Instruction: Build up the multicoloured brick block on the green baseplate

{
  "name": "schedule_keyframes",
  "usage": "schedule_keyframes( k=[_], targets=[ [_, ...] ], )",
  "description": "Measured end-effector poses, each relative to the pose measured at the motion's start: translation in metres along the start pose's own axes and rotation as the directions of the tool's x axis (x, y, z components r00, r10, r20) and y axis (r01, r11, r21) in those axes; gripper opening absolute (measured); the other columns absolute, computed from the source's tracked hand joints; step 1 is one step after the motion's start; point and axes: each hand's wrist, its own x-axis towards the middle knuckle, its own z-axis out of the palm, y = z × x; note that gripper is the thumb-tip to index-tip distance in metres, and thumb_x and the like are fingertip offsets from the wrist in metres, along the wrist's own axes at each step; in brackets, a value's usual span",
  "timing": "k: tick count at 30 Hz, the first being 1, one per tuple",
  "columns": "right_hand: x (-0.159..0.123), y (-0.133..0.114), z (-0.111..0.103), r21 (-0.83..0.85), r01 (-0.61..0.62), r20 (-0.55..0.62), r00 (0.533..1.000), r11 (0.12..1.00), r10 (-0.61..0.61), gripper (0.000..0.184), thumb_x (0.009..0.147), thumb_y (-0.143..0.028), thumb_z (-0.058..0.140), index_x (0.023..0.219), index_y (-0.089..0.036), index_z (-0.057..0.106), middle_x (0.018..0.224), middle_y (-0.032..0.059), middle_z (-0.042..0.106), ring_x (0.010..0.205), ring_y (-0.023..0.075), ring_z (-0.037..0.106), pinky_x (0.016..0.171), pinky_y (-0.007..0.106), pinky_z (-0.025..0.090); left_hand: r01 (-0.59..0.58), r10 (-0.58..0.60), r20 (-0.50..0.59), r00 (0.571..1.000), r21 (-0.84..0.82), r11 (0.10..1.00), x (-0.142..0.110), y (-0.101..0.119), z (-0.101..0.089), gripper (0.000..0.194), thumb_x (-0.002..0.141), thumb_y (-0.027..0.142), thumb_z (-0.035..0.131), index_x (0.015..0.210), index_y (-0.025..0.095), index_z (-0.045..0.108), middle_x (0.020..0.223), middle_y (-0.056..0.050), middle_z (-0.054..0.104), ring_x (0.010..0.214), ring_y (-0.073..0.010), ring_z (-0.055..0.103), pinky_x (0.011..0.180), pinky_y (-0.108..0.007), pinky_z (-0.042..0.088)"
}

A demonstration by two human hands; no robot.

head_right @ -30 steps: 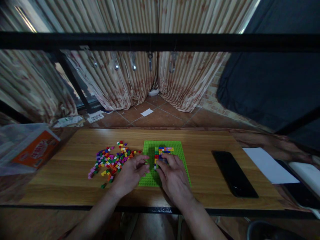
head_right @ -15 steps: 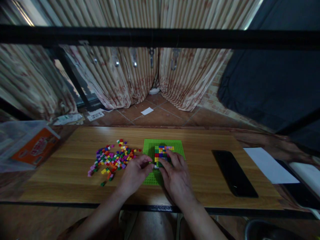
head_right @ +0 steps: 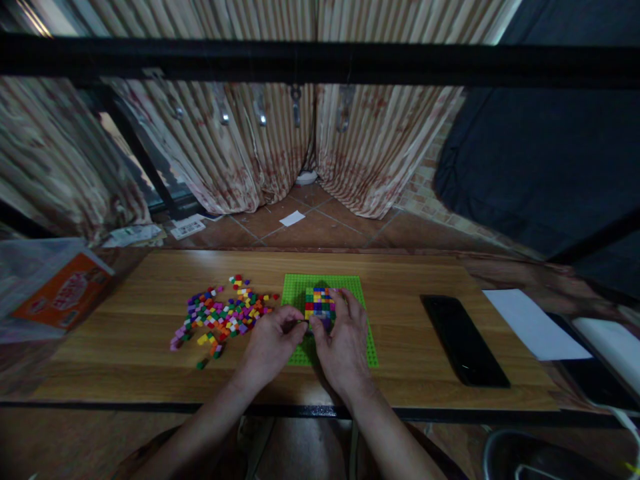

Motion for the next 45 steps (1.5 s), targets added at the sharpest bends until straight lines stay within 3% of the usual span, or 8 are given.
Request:
schedule_keyframes(
  k=[6, 13, 20, 25, 31, 38, 45],
  targets=[
    [0.001, -0.001, 0.006, 0.104, -0.049, -0.041, 0.998, 0.993, 0.053, 0.047, 0.084, -0.036, 0.055, 0.128, -0.018, 0.052, 0.135, 0.0149, 0.046, 0.128, 0.0303, 0.044, 0.106, 0.053, 0.038, -0.008, 0.008, -0.009, 1.000, -0.016, 1.000, 0.000, 0.001, 0.000, 0.010, 0.077, 0.018, 0.057, 0.078, 0.018, 0.066, 0.066, 0.001, 0.066, 0.059, -0.0124, 0.059, 0.055, -0.022, 0.044],
    [0.003, 0.003, 0.003, 0.153, -0.055, 0.008, 0.998, 0.987, 0.055, 0.048, 0.085, -0.039, 0.055, 0.127, -0.017, 0.052, 0.136, 0.0147, 0.045, 0.129, 0.0287, 0.044, 0.109, 0.050, 0.035, 0.062, -0.060, 0.032, 0.998, -0.081, 0.995, -0.001, -0.004, -0.007, 0.028, 0.075, 0.011, 0.056, 0.099, 0.016, 0.069, 0.086, -0.004, 0.073, 0.072, -0.0151, 0.066, 0.064, -0.025, 0.051],
    [0.003, 0.006, -0.001, 0.158, -0.034, 0.015, 0.999, 0.987, 0.032, 0.047, 0.085, -0.043, 0.056, 0.125, -0.018, 0.056, 0.135, 0.0145, 0.046, 0.128, 0.0291, 0.046, 0.108, 0.051, 0.037, 0.082, -0.069, 0.083, 0.994, -0.170, 0.982, -0.004, -0.006, -0.005, 0.026, 0.081, 0.013, 0.050, 0.102, 0.015, 0.067, 0.085, -0.005, 0.072, 0.071, -0.0153, 0.068, 0.066, -0.026, 0.053],
    [0.003, 0.006, -0.002, 0.152, -0.039, 0.034, 0.999, 0.988, 0.034, 0.045, 0.085, -0.041, 0.057, 0.124, -0.019, 0.057, 0.136, 0.0140, 0.045, 0.129, 0.0293, 0.044, 0.108, 0.051, 0.038, 0.035, -0.034, 0.050, 0.998, -0.037, 0.999, -0.006, -0.001, -0.004, 0.025, 0.080, 0.011, 0.053, 0.099, 0.016, 0.068, 0.083, -0.004, 0.072, 0.075, -0.0162, 0.068, 0.067, -0.026, 0.053],
    [0.002, 0.005, -0.002, 0.158, -0.034, 0.019, 0.999, 0.987, 0.031, 0.042, 0.085, -0.039, 0.057, 0.123, -0.021, 0.057, 0.136, 0.0123, 0.046, 0.128, 0.0283, 0.046, 0.108, 0.049, 0.038, -0.104, 0.108, -0.015, 0.994, 0.186, 0.977, -0.012, 0.007, -0.007, 0.021, 0.081, 0.011, 0.055, 0.094, 0.020, 0.068, 0.087, -0.004, 0.072, 0.081, -0.0168, 0.068, 0.073, -0.026, 0.052],
    [0.003, 0.005, -0.003, 0.149, -0.037, 0.042, 0.999, 0.988, 0.031, 0.043, 0.085, -0.040, 0.057, 0.122, -0.017, 0.057, 0.137, 0.0146, 0.045, 0.129, 0.0291, 0.044, 0.109, 0.049, 0.038, -0.137, 0.145, -0.021, 0.989, 0.219, 0.966, -0.012, 0.006, -0.003, 0.020, 0.082, 0.011, 0.054, 0.095, 0.018, 0.067, 0.089, -0.006, 0.072, 0.082, -0.0181, 0.067, 0.074, -0.027, 0.051],
    [0.003, 0.006, -0.004, 0.173, -0.042, 0.041, 0.999, 0.984, 0.035, 0.043, 0.085, -0.042, 0.057, 0.121, -0.019, 0.058, 0.136, 0.0139, 0.045, 0.129, 0.0293, 0.045, 0.108, 0.050, 0.038, -0.131, 0.140, -0.037, 0.989, 0.180, 0.975, -0.009, 0.001, 0.004, 0.024, 0.079, 0.010, 0.056, 0.100, 0.020, 0.064, 0.081, -0.002, 0.068, 0.071, -0.0141, 0.065, 0.067, -0.024, 0.050]
  ],
)
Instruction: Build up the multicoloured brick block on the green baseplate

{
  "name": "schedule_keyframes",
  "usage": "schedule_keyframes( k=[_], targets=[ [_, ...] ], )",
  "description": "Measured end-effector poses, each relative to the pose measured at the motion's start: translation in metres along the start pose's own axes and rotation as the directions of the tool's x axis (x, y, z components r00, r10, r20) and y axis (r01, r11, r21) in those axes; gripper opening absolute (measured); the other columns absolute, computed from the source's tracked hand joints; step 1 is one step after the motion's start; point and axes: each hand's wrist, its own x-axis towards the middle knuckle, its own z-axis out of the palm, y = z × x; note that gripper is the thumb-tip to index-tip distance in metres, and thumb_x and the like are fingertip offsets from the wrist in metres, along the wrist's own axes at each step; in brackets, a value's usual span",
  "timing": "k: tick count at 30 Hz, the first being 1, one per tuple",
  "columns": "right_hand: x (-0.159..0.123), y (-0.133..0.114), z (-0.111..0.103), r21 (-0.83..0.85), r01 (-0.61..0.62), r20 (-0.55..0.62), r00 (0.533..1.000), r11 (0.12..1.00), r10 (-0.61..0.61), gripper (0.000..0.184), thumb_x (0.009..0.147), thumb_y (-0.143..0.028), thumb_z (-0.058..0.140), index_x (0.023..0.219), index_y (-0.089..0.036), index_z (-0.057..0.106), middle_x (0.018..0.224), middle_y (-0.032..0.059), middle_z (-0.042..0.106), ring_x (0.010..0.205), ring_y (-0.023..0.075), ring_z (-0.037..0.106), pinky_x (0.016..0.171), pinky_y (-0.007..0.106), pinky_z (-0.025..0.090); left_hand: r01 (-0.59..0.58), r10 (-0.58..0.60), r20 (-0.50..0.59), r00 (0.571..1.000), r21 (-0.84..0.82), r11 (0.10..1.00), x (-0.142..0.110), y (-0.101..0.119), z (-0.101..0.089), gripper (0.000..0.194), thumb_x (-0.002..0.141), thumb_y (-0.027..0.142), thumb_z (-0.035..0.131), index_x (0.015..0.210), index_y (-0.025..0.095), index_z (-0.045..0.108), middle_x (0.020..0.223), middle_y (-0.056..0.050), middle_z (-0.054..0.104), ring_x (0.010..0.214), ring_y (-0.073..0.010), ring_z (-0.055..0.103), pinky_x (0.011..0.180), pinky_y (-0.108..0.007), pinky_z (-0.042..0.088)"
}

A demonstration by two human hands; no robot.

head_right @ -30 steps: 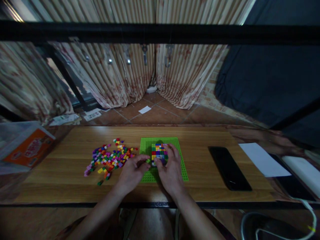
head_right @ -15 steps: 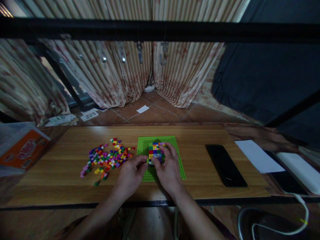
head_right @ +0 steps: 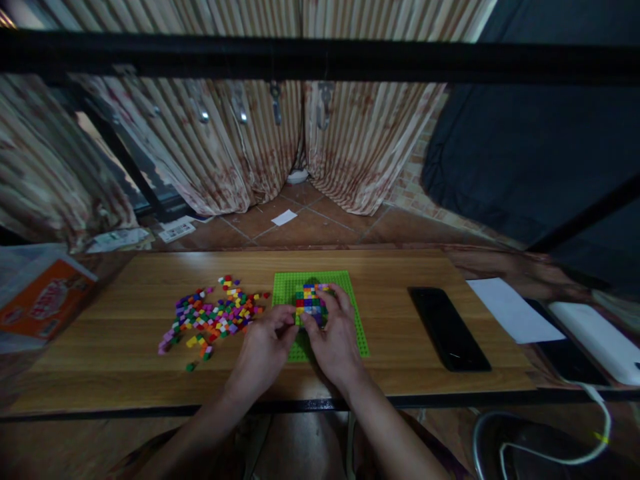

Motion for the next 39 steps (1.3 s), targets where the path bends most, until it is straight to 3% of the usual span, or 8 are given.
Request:
schedule_keyframes(
  k=[9, 15, 21, 24, 28, 31, 34, 39],
  targets=[
    [-0.003, -0.010, 0.013, -0.046, -0.064, -0.093, 0.994, 0.997, 0.059, 0.058, 0.079, -0.041, 0.063, 0.130, -0.019, 0.049, 0.137, 0.0146, 0.044, 0.129, 0.0323, 0.042, 0.107, 0.053, 0.037, 0.084, -0.082, 0.026, 0.996, -0.073, 0.994, 0.002, 0.002, 0.004, 0.037, 0.078, 0.006, 0.050, 0.111, 0.019, 0.057, 0.079, -0.002, 0.068, 0.072, -0.0155, 0.067, 0.067, -0.025, 0.052],
    [-0.003, -0.011, 0.019, -0.031, -0.080, -0.117, 0.990, 0.996, 0.075, 0.054, 0.079, -0.036, 0.062, 0.129, -0.020, 0.050, 0.138, 0.0132, 0.044, 0.130, 0.0317, 0.042, 0.107, 0.053, 0.036, 0.100, -0.098, 0.028, 0.995, -0.080, 0.992, 0.002, -0.001, 0.006, 0.035, 0.078, 0.007, 0.050, 0.111, 0.017, 0.056, 0.081, -0.004, 0.068, 0.073, -0.0167, 0.066, 0.069, -0.028, 0.052],
    [-0.004, -0.007, 0.017, 0.019, -0.088, -0.124, 0.988, 0.996, 0.089, 0.059, 0.076, -0.044, 0.066, 0.128, -0.019, 0.052, 0.137, 0.0142, 0.047, 0.129, 0.0316, 0.043, 0.107, 0.052, 0.036, 0.111, -0.109, 0.037, 0.993, -0.056, 0.992, 0.002, 0.000, 0.006, 0.037, 0.079, 0.007, 0.050, 0.114, 0.017, 0.056, 0.086, -0.005, 0.069, 0.078, -0.0180, 0.067, 0.073, -0.030, 0.053],
    [0.001, 0.000, 0.008, 0.138, -0.177, -0.114, 0.975, 0.975, 0.193, 0.067, 0.073, -0.051, 0.068, 0.129, -0.019, 0.051, 0.132, 0.0148, 0.053, 0.123, 0.0312, 0.049, 0.103, 0.051, 0.039, 0.106, -0.105, 0.061, 0.993, -0.025, 0.994, 0.002, -0.002, 0.006, 0.044, 0.075, 0.006, 0.055, 0.118, 0.017, 0.056, 0.088, -0.005, 0.068, 0.080, -0.0187, 0.066, 0.075, -0.031, 0.053],
    [0.016, 0.012, -0.006, 0.389, -0.328, -0.166, 0.894, 0.861, 0.416, 0.065, 0.078, -0.058, 0.059, 0.128, -0.017, 0.052, 0.122, 0.0147, 0.062, 0.108, 0.0282, 0.060, 0.092, 0.045, 0.048, 0.119, -0.114, 0.092, 0.989, -0.042, 0.992, 0.004, -0.006, 0.003, 0.053, 0.071, 0.000, 0.052, 0.120, 0.017, 0.056, 0.099, -0.007, 0.067, 0.083, -0.0175, 0.065, 0.078, -0.031, 0.053],
    [0.026, 0.022, -0.010, 0.527, -0.353, -0.160, 0.852, 0.773, 0.498, 0.063, 0.075, -0.060, 0.061, 0.120, -0.016, 0.058, 0.118, 0.0138, 0.065, 0.105, 0.0277, 0.063, 0.091, 0.044, 0.048, 0.177, -0.167, 0.076, 0.983, -0.151, 0.972, 0.009, -0.009, 0.000, 0.057, 0.068, -0.005, 0.047, 0.121, 0.015, 0.056, 0.109, -0.010, 0.066, 0.090, -0.0177, 0.064, 0.084, -0.032, 0.053],
    [0.031, 0.029, -0.007, 0.586, -0.384, -0.101, 0.839, 0.714, 0.534, 0.056, 0.075, -0.058, 0.062, 0.113, -0.018, 0.063, 0.119, 0.0122, 0.067, 0.111, 0.0284, 0.061, 0.096, 0.045, 0.046, 0.259, -0.261, 0.043, 0.964, -0.349, 0.901, 0.017, -0.011, 0.001, 0.051, 0.073, 0.000, 0.049, 0.121, 0.013, 0.057, 0.119, -0.012, 0.064, 0.105, -0.0203, 0.062, 0.095, -0.035, 0.050],
    [0.028, 0.034, 0.002, 0.488, -0.423, -0.013, 0.871, 0.763, 0.491, 0.058, 0.078, -0.058, 0.059, 0.122, -0.020, 0.062, 0.130, 0.0112, 0.062, 0.122, 0.0286, 0.055, 0.104, 0.048, 0.041, 0.239, -0.293, -0.022, 0.956, -0.521, 0.819, 0.025, -0.010, 0.021, 0.050, 0.084, 0.032, 0.059, 0.131, 0.018, 0.053, 0.142, -0.013, 0.051, 0.130, -0.0265, 0.048, 0.109, -0.040, 0.039]
  ],
)
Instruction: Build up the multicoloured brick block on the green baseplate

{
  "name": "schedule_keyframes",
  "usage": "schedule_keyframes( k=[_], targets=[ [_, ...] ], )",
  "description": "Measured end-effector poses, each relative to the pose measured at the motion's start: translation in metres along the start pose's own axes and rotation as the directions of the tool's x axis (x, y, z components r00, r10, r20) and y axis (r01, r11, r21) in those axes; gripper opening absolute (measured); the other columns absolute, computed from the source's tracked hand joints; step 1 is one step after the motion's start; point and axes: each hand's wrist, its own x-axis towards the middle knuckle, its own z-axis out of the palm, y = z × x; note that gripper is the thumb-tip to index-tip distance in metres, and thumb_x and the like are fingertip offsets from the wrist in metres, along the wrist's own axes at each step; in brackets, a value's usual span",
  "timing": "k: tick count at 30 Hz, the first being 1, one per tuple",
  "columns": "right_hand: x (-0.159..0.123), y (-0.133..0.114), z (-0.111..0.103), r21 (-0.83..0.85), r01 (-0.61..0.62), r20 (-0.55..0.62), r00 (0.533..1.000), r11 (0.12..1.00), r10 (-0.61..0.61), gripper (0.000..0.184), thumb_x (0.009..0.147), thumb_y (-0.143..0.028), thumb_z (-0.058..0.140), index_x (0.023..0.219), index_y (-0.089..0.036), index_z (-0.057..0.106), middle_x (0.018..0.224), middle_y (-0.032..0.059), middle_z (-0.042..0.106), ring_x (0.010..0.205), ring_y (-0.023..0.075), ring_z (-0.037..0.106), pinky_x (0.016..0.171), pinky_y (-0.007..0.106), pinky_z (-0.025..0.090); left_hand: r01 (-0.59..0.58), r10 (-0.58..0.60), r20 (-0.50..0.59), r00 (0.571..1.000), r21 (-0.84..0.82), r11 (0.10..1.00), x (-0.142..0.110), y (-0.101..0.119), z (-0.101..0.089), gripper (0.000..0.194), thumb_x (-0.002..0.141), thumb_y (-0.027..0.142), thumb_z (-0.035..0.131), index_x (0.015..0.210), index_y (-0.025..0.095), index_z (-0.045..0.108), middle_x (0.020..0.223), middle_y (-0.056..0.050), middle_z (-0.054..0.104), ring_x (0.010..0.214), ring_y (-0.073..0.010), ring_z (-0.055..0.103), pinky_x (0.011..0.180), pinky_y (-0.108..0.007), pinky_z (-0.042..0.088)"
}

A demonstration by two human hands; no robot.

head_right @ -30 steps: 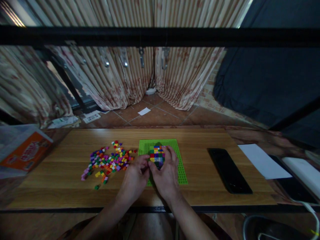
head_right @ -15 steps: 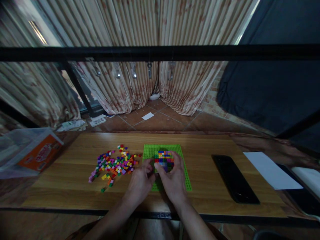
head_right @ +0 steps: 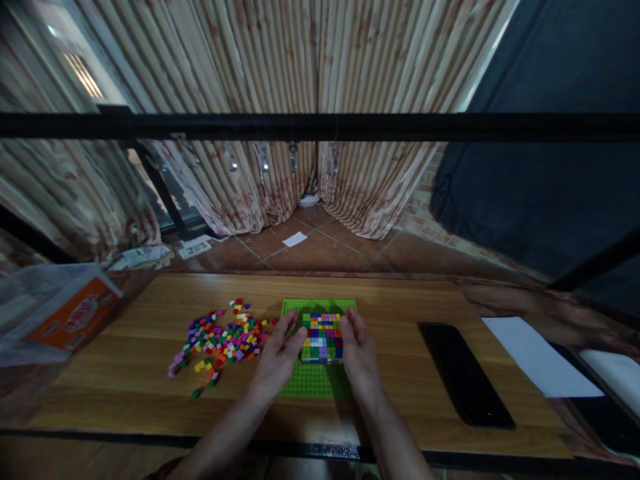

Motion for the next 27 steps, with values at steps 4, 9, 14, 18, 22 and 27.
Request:
schedule_keyframes(
  k=[4, 9, 14, 18, 22, 27],
  targets=[
    [-0.002, 0.005, 0.002, -0.109, 0.085, 0.123, 0.990, 0.990, -0.072, 0.064, 0.081, -0.057, 0.054, 0.133, -0.020, 0.054, 0.139, 0.0125, 0.055, 0.128, 0.0280, 0.050, 0.109, 0.048, 0.035, -0.059, 0.062, -0.077, 0.995, 0.040, 0.997, 0.001, -0.011, 0.021, 0.055, 0.088, 0.043, 0.054, 0.137, 0.020, 0.049, 0.145, -0.010, 0.048, 0.133, -0.0264, 0.045, 0.114, -0.041, 0.032],
    [-0.005, 0.009, 0.005, -0.201, 0.131, 0.130, 0.986, 0.971, -0.106, 0.061, 0.083, -0.053, 0.048, 0.134, -0.020, 0.052, 0.140, 0.0122, 0.054, 0.128, 0.0280, 0.049, 0.108, 0.049, 0.034, -0.062, 0.067, -0.119, 0.991, 0.042, 0.997, 0.000, -0.014, 0.037, 0.049, 0.093, 0.034, 0.042, 0.139, 0.017, 0.048, 0.143, -0.010, 0.050, 0.133, -0.0235, 0.045, 0.113, -0.038, 0.032],
    [-0.013, 0.006, 0.011, -0.246, 0.179, 0.094, 0.983, 0.952, -0.161, 0.060, 0.086, -0.051, 0.043, 0.134, -0.017, 0.052, 0.138, 0.0146, 0.054, 0.126, 0.0282, 0.051, 0.105, 0.047, 0.037, -0.042, 0.052, -0.170, 0.984, 0.063, 0.997, -0.004, -0.008, 0.042, 0.048, 0.092, 0.030, 0.039, 0.137, 0.015, 0.049, 0.139, -0.012, 0.053, 0.128, -0.0235, 0.049, 0.111, -0.038, 0.035],
    [-0.016, 0.005, 0.013, -0.294, 0.216, 0.082, 0.976, 0.931, -0.201, 0.064, 0.087, -0.053, 0.037, 0.134, -0.013, 0.051, 0.136, 0.0182, 0.055, 0.122, 0.0292, 0.054, 0.102, 0.046, 0.039, -0.046, 0.059, -0.185, 0.981, 0.075, 0.996, -0.005, -0.008, 0.044, 0.047, 0.092, 0.029, 0.039, 0.135, 0.016, 0.051, 0.136, -0.011, 0.056, 0.125, -0.0230, 0.051, 0.109, -0.036, 0.036],
    [-0.015, 0.005, 0.013, -0.326, 0.219, 0.085, 0.976, 0.919, -0.203, 0.066, 0.086, -0.053, 0.035, 0.134, -0.011, 0.051, 0.133, 0.0195, 0.057, 0.118, 0.0303, 0.056, 0.099, 0.046, 0.041, -0.036, 0.053, -0.180, 0.982, 0.092, 0.995, -0.004, -0.006, 0.043, 0.046, 0.092, 0.027, 0.038, 0.135, 0.015, 0.050, 0.136, -0.012, 0.055, 0.125, -0.0232, 0.050, 0.109, -0.037, 0.037],
    [-0.013, 0.005, 0.009, -0.390, 0.227, 0.107, 0.974, 0.892, -0.201, 0.066, 0.086, -0.053, 0.035, 0.134, -0.011, 0.050, 0.133, 0.0188, 0.056, 0.119, 0.0312, 0.054, 0.100, 0.047, 0.039, -0.019, 0.031, -0.144, 0.989, 0.087, 0.996, -0.006, 0.001, 0.042, 0.043, 0.092, 0.025, 0.039, 0.132, 0.014, 0.052, 0.133, -0.012, 0.057, 0.124, -0.0219, 0.052, 0.109, -0.034, 0.037]
  ],
)
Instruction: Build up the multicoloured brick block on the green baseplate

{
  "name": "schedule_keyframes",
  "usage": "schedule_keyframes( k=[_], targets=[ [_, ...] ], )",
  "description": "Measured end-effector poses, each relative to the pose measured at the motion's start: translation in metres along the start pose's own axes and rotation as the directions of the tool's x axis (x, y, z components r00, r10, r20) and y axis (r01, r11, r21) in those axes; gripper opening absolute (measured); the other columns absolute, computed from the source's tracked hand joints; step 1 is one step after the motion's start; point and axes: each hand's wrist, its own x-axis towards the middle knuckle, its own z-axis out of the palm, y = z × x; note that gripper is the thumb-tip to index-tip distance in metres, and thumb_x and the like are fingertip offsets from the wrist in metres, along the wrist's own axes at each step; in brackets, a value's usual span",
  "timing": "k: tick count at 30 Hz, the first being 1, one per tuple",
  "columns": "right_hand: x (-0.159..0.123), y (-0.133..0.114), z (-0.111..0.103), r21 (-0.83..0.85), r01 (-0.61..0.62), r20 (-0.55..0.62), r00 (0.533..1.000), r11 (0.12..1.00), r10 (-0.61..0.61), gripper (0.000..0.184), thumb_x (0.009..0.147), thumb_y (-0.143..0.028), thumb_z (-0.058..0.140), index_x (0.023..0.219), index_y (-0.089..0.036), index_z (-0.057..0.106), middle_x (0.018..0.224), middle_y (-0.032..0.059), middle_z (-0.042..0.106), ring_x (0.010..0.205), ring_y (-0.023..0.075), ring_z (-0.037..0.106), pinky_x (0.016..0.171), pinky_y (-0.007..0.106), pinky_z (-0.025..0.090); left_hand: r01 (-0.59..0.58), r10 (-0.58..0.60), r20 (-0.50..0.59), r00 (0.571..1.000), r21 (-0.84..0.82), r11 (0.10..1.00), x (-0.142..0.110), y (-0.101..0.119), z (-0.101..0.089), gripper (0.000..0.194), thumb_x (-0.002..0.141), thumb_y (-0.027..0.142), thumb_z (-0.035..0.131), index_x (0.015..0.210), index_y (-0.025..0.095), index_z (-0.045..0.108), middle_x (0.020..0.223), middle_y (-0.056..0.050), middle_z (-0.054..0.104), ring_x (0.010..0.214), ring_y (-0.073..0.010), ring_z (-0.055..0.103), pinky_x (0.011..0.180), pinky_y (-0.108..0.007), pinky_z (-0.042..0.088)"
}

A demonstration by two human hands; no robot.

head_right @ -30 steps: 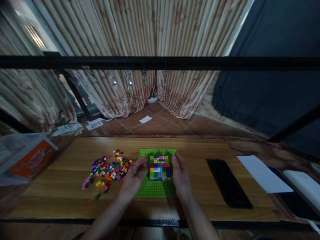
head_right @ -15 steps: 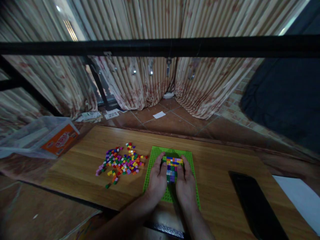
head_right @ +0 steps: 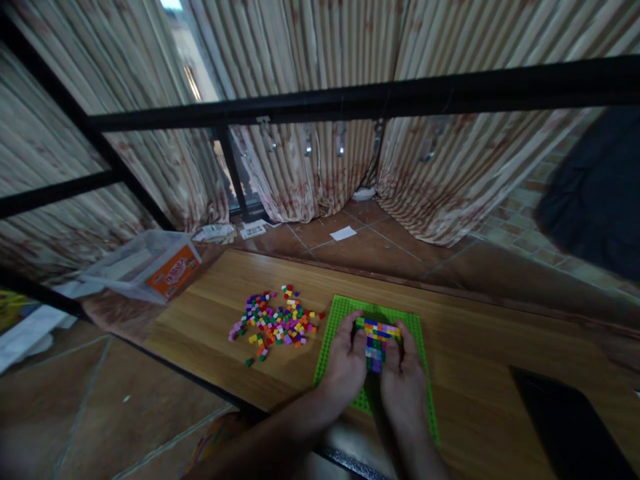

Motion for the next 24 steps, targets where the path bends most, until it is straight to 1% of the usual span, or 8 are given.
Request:
schedule_keyframes(
  k=[5, 8, 12, 17, 18, 20, 22, 24],
  targets=[
    [0.005, 0.001, -0.013, -0.047, -0.069, 0.051, 0.996, 0.997, 0.071, 0.071, 0.085, -0.061, 0.041, 0.138, -0.014, 0.047, 0.137, 0.0177, 0.053, 0.123, 0.0332, 0.051, 0.103, 0.049, 0.036, 0.052, -0.052, -0.001, 0.999, -0.036, 0.998, -0.006, 0.005, -0.001, 0.044, 0.092, 0.033, 0.042, 0.132, 0.015, 0.052, 0.134, -0.011, 0.056, 0.124, -0.0221, 0.051, 0.109, -0.033, 0.036],
    [0.008, 0.003, -0.018, -0.070, -0.070, 0.036, 0.997, 0.995, 0.072, 0.071, 0.085, -0.063, 0.041, 0.135, -0.013, 0.050, 0.133, 0.0176, 0.056, 0.119, 0.0335, 0.054, 0.101, 0.050, 0.038, 0.068, -0.068, 0.012, 0.998, -0.064, 0.996, -0.006, 0.005, -0.001, 0.045, 0.092, 0.040, 0.044, 0.130, 0.017, 0.053, 0.132, -0.010, 0.059, 0.122, -0.0232, 0.053, 0.108, -0.033, 0.038],
    [0.012, 0.005, -0.019, -0.124, -0.070, 0.071, 0.994, 0.990, 0.080, 0.070, 0.083, -0.066, 0.042, 0.132, -0.017, 0.054, 0.130, 0.0169, 0.059, 0.114, 0.0355, 0.057, 0.097, 0.053, 0.041, 0.058, -0.060, -0.010, 0.998, -0.107, 0.993, 0.000, 0.002, -0.005, 0.041, 0.091, 0.039, 0.046, 0.126, 0.020, 0.057, 0.124, -0.008, 0.064, 0.120, -0.0242, 0.056, 0.105, -0.034, 0.041],
    [0.009, -0.001, -0.023, -0.147, -0.058, -0.059, 0.997, 0.987, 0.050, 0.060, 0.085, -0.059, 0.045, 0.127, -0.018, 0.059, 0.120, 0.0146, 0.065, 0.103, 0.0336, 0.062, 0.089, 0.051, 0.047, -0.044, 0.036, -0.082, 0.996, -0.094, 0.995, 0.012, 0.002, -0.024, 0.037, 0.086, 0.030, 0.055, 0.122, 0.021, 0.059, 0.122, -0.008, 0.065, 0.114, -0.0239, 0.059, 0.102, -0.037, 0.045],
    [0.007, -0.004, -0.024, -0.154, -0.018, -0.102, 0.995, 0.988, 0.002, 0.057, 0.086, -0.057, 0.045, 0.126, -0.018, 0.059, 0.118, 0.0145, 0.065, 0.101, 0.0333, 0.063, 0.088, 0.051, 0.047, -0.056, 0.046, -0.103, 0.994, -0.101, 0.993, 0.016, 0.003, -0.030, 0.036, 0.085, 0.028, 0.055, 0.120, 0.020, 0.060, 0.120, -0.009, 0.065, 0.110, -0.0230, 0.060, 0.099, -0.036, 0.046],
    [0.000, -0.015, -0.025, -0.176, 0.152, -0.172, 0.968, 0.973, -0.182, 0.052, 0.088, -0.053, 0.045, 0.122, -0.017, 0.060, 0.116, 0.0151, 0.065, 0.101, 0.0324, 0.062, 0.088, 0.049, 0.047, -0.067, 0.043, -0.162, 0.986, -0.145, 0.987, 0.027, 0.007, -0.046, 0.032, 0.084, 0.024, 0.055, 0.114, 0.017, 0.061, 0.112, -0.009, 0.067, 0.099, -0.0208, 0.063, 0.092, -0.035, 0.049],
    [-0.010, -0.028, -0.021, -0.214, 0.368, -0.183, 0.895, 0.905, -0.407, 0.042, 0.090, -0.047, 0.047, 0.114, -0.018, 0.064, 0.109, 0.0140, 0.066, 0.103, 0.0303, 0.061, 0.091, 0.047, 0.046, -0.112, 0.060, -0.248, 0.967, -0.205, 0.972, 0.040, 0.012, -0.068, 0.028, 0.082, 0.022, 0.055, 0.108, 0.015, 0.063, 0.103, -0.009, 0.068, 0.089, -0.0183, 0.064, 0.084, -0.032, 0.051],
    [-0.024, -0.040, -0.009, -0.183, 0.547, -0.115, 0.814, 0.817, -0.570, 0.028, 0.091, -0.040, 0.050, 0.104, -0.021, 0.066, 0.099, 0.0096, 0.068, 0.095, 0.0257, 0.063, 0.088, 0.042, 0.048, -0.205, 0.101, -0.407, 0.908, -0.222, 0.953, 0.053, 0.017, -0.094, 0.024, 0.078, 0.022, 0.057, 0.100, 0.013, 0.064, 0.098, -0.008, 0.068, 0.090, -0.0172, 0.063, 0.084, -0.030, 0.049]
  ],
)
